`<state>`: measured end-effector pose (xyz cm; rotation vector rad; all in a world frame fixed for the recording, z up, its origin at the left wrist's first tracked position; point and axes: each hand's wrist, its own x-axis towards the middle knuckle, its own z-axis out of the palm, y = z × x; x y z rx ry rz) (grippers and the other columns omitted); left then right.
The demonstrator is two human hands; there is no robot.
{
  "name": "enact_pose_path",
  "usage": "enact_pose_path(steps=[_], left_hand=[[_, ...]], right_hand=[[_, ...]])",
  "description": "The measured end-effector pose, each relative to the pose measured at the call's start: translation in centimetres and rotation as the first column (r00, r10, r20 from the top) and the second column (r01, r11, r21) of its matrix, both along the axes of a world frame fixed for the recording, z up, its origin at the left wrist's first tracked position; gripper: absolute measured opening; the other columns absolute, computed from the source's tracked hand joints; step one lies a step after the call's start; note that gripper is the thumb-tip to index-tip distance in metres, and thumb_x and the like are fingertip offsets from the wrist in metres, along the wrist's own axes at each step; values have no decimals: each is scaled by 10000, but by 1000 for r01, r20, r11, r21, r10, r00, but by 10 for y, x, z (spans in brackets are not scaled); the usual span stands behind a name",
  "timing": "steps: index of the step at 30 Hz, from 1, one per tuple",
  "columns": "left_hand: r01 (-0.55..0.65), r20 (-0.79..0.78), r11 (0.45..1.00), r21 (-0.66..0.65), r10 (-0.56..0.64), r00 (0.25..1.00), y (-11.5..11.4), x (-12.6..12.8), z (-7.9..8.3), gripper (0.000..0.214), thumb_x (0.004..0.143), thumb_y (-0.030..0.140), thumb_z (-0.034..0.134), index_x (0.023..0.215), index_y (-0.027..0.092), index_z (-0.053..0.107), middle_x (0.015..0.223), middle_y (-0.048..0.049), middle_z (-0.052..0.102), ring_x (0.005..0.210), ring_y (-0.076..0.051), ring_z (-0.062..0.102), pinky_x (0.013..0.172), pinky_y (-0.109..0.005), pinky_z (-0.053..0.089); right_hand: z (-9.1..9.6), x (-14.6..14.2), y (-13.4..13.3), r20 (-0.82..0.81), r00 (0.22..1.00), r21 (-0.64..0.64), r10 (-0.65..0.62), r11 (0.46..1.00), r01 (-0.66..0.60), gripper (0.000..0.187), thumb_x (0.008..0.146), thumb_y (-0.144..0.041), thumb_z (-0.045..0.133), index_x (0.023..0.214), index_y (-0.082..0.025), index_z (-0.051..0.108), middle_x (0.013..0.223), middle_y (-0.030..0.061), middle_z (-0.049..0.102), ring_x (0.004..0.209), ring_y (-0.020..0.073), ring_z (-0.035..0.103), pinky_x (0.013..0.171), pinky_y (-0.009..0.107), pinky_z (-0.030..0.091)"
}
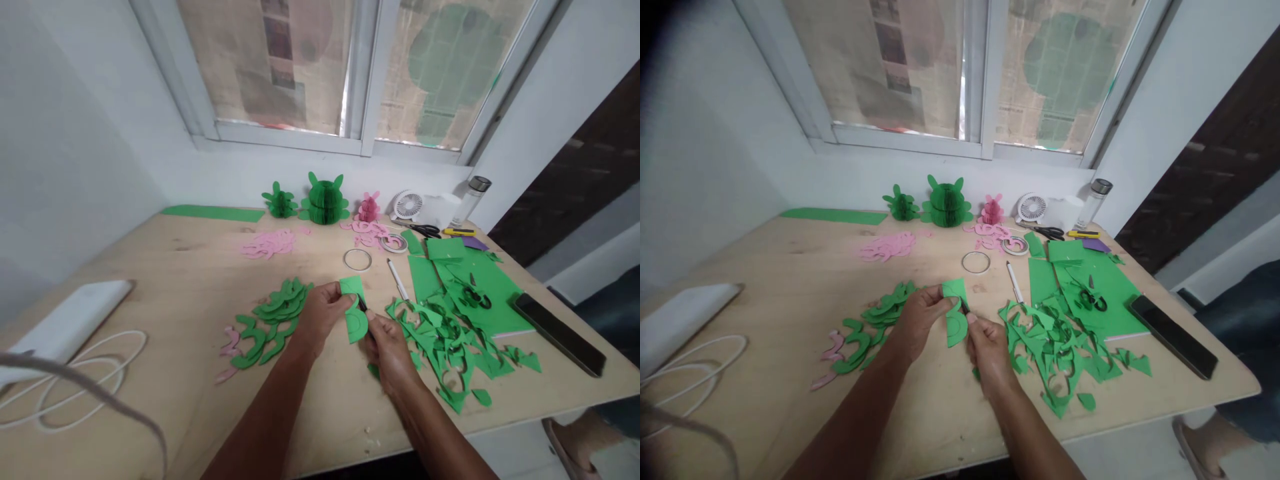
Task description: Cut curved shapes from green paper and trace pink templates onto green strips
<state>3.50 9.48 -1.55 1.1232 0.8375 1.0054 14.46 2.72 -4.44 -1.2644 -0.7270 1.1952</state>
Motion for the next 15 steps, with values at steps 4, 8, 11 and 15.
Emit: enact_pose_path(steps=[4, 8, 11, 15], left_hand=[[70, -25, 998, -8, -70, 997, 5, -7, 1, 176, 641, 288, 691, 731, 138, 704, 699, -25, 693, 650, -160, 614, 621, -253, 463], [126, -50, 992, -1, -126, 991, 10, -13, 1, 193, 620, 306, 710, 727, 145, 703, 681, -23, 689, 652, -163, 619, 628, -257, 471], [150, -76, 989, -8, -150, 986, 11, -16, 2, 224, 602, 336, 730, 716, 144, 701, 653, -20, 685, 618, -160, 615, 606, -258, 469], [169, -76, 986, -8, -169, 983, 11, -18, 3, 248, 590, 361, 739, 706, 144, 705, 648, -21, 686, 614, -163, 612, 601, -259, 466]], right_hand=[[-3, 2, -1, 35, 999, 9, 33, 999, -33, 564, 675, -670, 635, 498, -224, 339, 393, -115, 242, 367, 43, 138, 380, 227, 58], [-10, 4, 0, 94, 994, 16, 56, 998, -58, 551, 722, -642, 614, 492, -218, 349, 390, -109, 249, 368, 45, 147, 382, 231, 69], [-12, 5, 1, 104, 992, 12, 66, 998, -67, 545, 722, -645, 612, 496, -218, 360, 383, -110, 248, 364, 47, 145, 378, 233, 69], [-9, 3, 1, 62, 995, 4, 76, 997, -76, 552, 701, -662, 624, 502, -222, 357, 376, -110, 256, 359, 46, 147, 372, 230, 71]])
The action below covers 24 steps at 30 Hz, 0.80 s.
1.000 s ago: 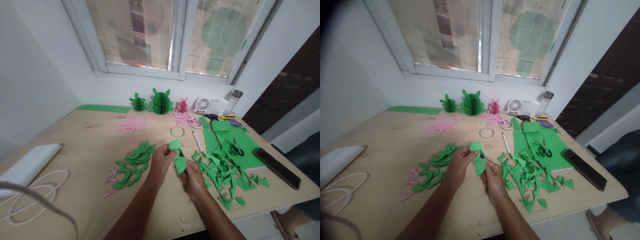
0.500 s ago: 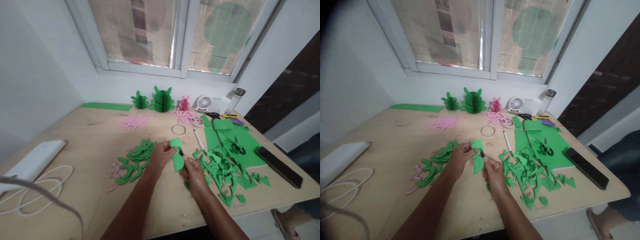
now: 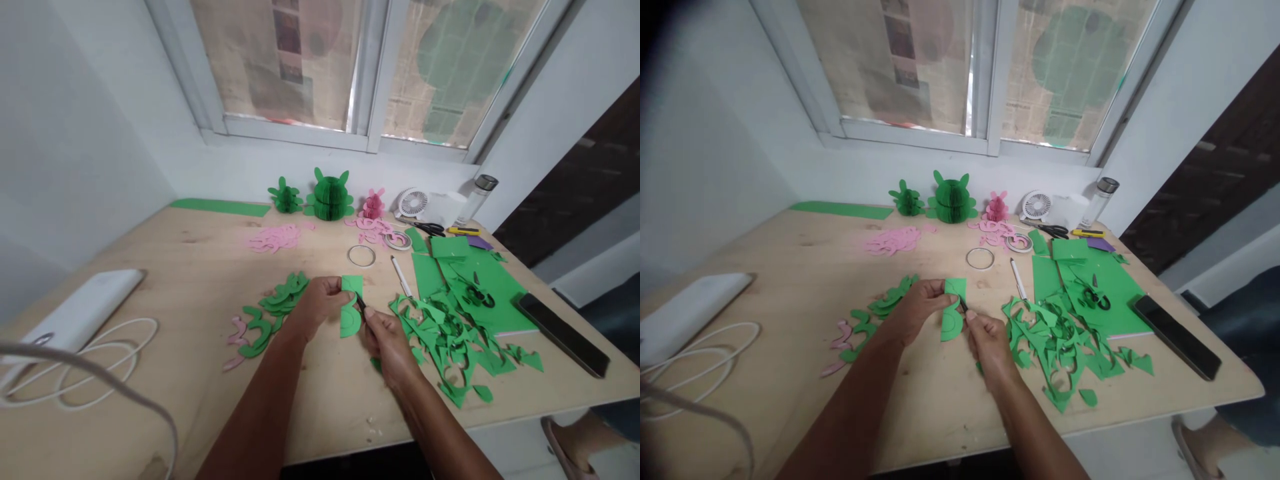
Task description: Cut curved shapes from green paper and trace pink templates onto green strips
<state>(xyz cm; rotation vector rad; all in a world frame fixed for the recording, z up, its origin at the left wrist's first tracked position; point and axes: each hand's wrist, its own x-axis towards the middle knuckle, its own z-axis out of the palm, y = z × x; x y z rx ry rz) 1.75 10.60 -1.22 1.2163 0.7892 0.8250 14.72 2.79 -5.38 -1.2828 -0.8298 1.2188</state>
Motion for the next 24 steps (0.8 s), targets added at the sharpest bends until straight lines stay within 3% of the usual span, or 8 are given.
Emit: enact_pose_path(steps=[10, 24], left_hand=[[13, 10, 1000, 16, -13, 1000, 1, -1, -3, 210, 606, 348, 734, 699, 161, 718, 660, -31, 699, 616, -179, 627, 604, -273, 472], [44, -2, 999, -17, -44, 999, 2, -4, -3, 203, 610, 351, 723, 685, 163, 713, 658, -27, 685, 622, -178, 609, 606, -270, 458]], right_hand=[[3, -2, -1, -122, 992, -34, 20, 999, -24, 571, 664, -658, 676, 504, -218, 350, 379, -109, 281, 354, 36, 160, 367, 213, 61], [2, -3, -1, -80, 997, -32, 20, 999, -23, 545, 681, -666, 652, 513, -209, 405, 375, -106, 291, 345, 39, 174, 360, 215, 69]])
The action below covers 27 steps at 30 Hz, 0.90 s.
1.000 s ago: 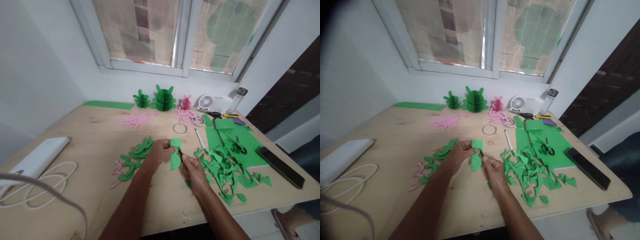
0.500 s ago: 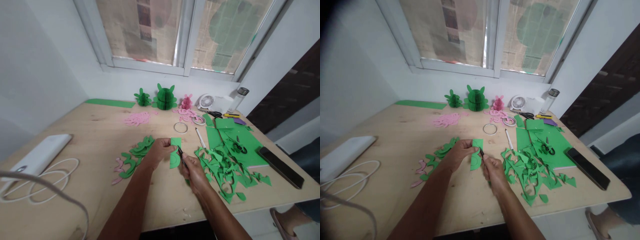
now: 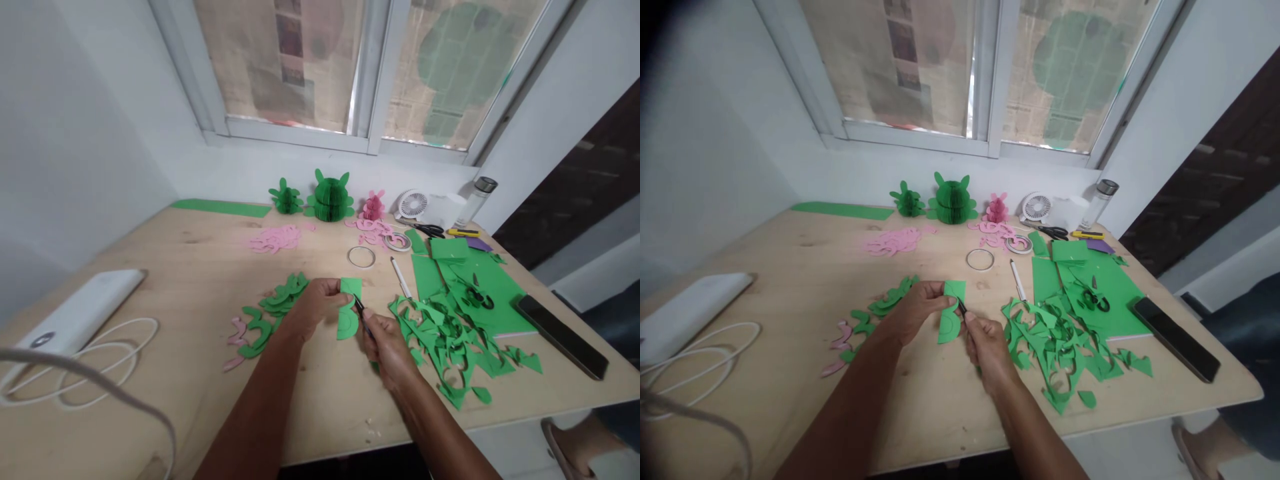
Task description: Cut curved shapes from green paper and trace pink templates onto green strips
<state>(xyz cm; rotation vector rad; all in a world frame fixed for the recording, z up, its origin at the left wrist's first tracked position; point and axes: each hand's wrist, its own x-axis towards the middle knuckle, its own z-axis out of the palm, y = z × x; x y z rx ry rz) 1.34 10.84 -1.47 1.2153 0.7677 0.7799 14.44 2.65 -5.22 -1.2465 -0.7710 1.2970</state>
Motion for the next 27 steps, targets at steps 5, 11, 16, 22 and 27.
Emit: enact_pose_path(steps=[5, 11, 16, 22, 27], left_hand=[[-46, -20, 999, 11, 47, 999, 0, 0, -1, 211, 599, 362, 734, 651, 163, 686, 649, -32, 670, 622, -168, 592, 624, -272, 464], [-71, -35, 997, 20, 72, 997, 0, 1, -1, 230, 602, 385, 727, 585, 173, 638, 595, -13, 634, 579, -159, 568, 617, -275, 460], [-42, -55, 999, -1, 42, 998, -2, 2, 3, 234, 573, 399, 745, 595, 180, 665, 597, -15, 649, 570, -165, 574, 599, -272, 458], [-36, -36, 999, -18, 35, 999, -1, 1, 1, 223, 563, 385, 756, 591, 182, 669, 583, -13, 651, 548, -165, 580, 589, -276, 464], [-32, -47, 999, -8, 31, 998, -2, 2, 2, 209, 563, 379, 750, 570, 187, 665, 562, -6, 641, 544, -160, 575, 600, -272, 458]], right_hand=[[-1, 1, 1, 26, 999, 4, -29, 1000, 28, 555, 682, -668, 650, 502, -211, 390, 370, -107, 290, 343, 38, 164, 362, 221, 67], [-2, 1, 0, 37, 999, 22, -16, 1000, 15, 534, 709, -658, 633, 521, -206, 420, 371, -106, 292, 345, 42, 166, 369, 225, 69], [-3, 1, 0, 31, 1000, 35, 1, 999, -2, 535, 716, -652, 630, 511, -203, 422, 374, -105, 286, 350, 42, 166, 373, 225, 69], [-5, 2, 1, 60, 998, 21, -16, 1000, 15, 555, 698, -672, 632, 490, -203, 422, 363, -106, 268, 343, 40, 156, 370, 228, 68], [-7, 2, 2, 68, 998, 23, -19, 1000, 17, 545, 696, -679, 632, 512, -193, 468, 364, -98, 292, 343, 44, 170, 369, 227, 69]])
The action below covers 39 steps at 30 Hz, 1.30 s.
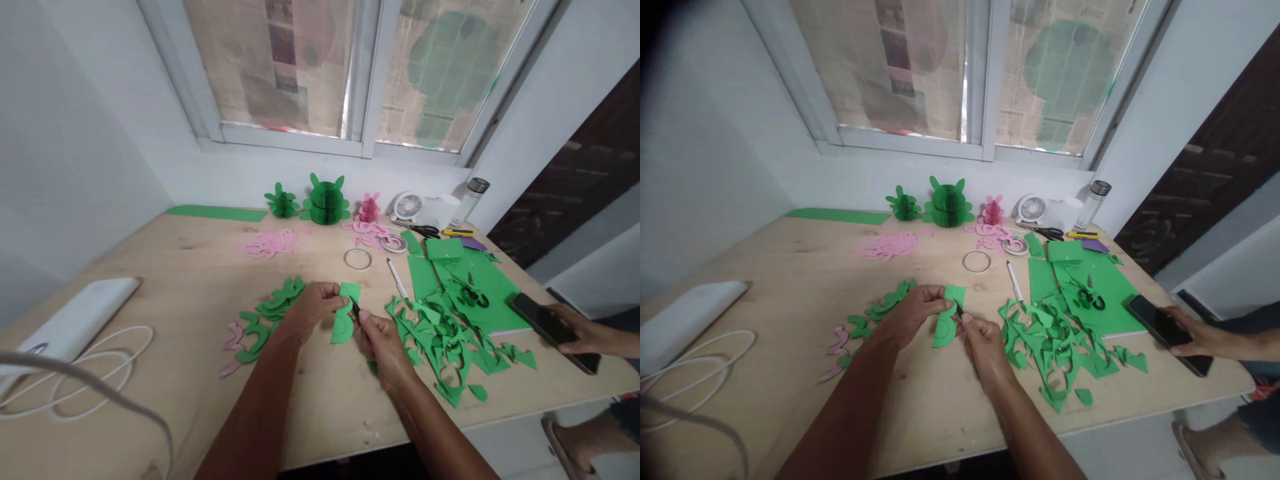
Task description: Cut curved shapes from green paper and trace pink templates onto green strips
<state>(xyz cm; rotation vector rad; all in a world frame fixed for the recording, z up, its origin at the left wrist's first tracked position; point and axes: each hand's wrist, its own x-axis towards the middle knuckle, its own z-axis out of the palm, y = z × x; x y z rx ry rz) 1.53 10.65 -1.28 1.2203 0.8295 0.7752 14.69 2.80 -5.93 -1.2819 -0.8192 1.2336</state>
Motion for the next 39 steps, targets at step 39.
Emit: enact_pose_path(steps=[39], left_hand=[[37, 63, 998, -46, -34, 997, 2, 2, -8, 259, 592, 371, 742, 554, 171, 581, 555, 23, 596, 552, -124, 539, 613, -251, 436]], right_hand=[[0, 0, 2, 45, 998, -9, -37, 999, 37, 558, 667, -708, 630, 531, -187, 481, 376, -106, 256, 367, 43, 142, 366, 220, 61]])
